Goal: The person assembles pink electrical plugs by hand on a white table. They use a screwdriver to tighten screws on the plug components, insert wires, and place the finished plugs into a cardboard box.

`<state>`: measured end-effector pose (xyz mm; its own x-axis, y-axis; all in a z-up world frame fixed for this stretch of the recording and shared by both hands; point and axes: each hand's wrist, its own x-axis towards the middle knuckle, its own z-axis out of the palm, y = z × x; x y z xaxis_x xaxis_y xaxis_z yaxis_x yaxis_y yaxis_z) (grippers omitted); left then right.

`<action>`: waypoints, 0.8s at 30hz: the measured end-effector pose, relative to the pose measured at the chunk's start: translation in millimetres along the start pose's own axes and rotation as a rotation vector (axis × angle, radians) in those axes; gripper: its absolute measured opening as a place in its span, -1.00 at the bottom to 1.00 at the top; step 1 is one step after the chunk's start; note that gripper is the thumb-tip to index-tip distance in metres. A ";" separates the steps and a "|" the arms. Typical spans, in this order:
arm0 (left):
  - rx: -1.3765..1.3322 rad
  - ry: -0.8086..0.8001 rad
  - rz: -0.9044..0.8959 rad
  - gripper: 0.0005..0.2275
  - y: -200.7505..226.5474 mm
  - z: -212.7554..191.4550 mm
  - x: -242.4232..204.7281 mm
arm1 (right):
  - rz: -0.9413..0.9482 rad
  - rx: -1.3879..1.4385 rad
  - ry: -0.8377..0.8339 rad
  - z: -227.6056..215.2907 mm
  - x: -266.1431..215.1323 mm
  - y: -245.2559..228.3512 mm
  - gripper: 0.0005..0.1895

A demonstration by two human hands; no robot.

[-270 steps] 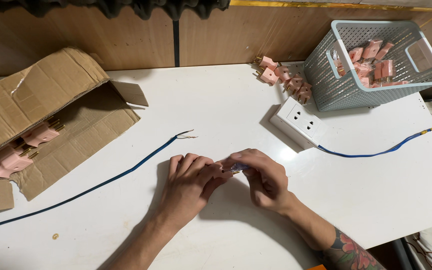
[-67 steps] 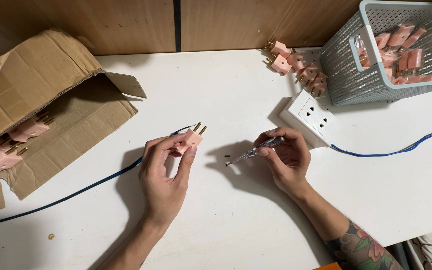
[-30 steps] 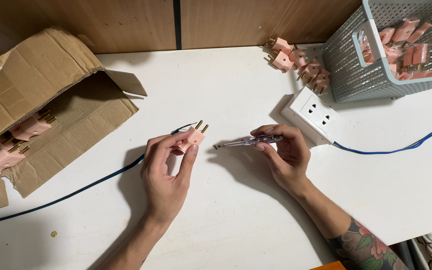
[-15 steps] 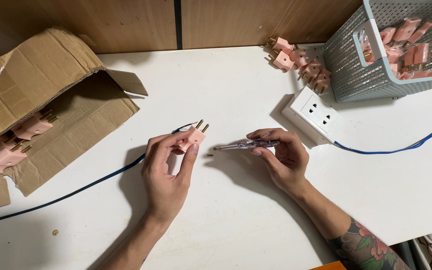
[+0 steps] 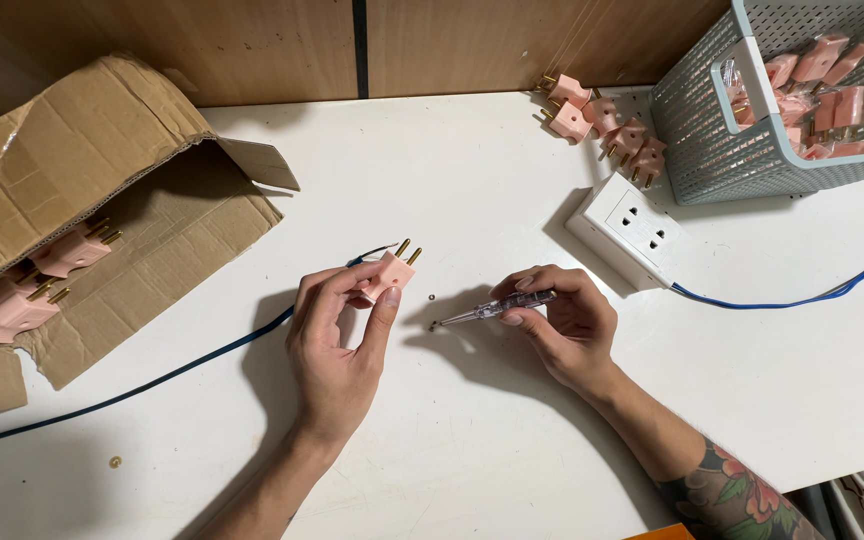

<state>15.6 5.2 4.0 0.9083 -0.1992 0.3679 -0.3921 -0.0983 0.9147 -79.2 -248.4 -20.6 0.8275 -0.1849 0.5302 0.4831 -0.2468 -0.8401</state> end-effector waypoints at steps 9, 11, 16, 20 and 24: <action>0.004 -0.009 0.004 -0.77 0.1 -0.6 -0.3 | -0.046 -0.029 0.072 -3.2 0.8 5.3 -0.69; 0.004 -0.010 0.009 -0.77 0.5 -0.4 0.2 | -0.070 -0.046 0.112 -8.7 2.6 6.5 -0.72; 0.005 -0.012 0.008 -0.78 2.6 -2.5 1.4 | -0.056 -0.093 0.115 -9.0 4.5 8.1 -0.74; 0.011 -0.015 0.011 -0.78 1.8 -2.1 1.7 | -0.042 -0.137 0.083 -5.3 6.8 6.1 -0.73; 0.021 -0.015 0.022 -0.78 1.8 -2.7 1.5 | -0.049 -0.152 0.098 -3.6 8.4 5.1 -0.73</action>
<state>16.7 7.3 6.6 0.8971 -0.2157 0.3855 -0.4152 -0.1138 0.9026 -70.8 -254.6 -20.0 0.7686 -0.2596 0.5847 0.4668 -0.3973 -0.7901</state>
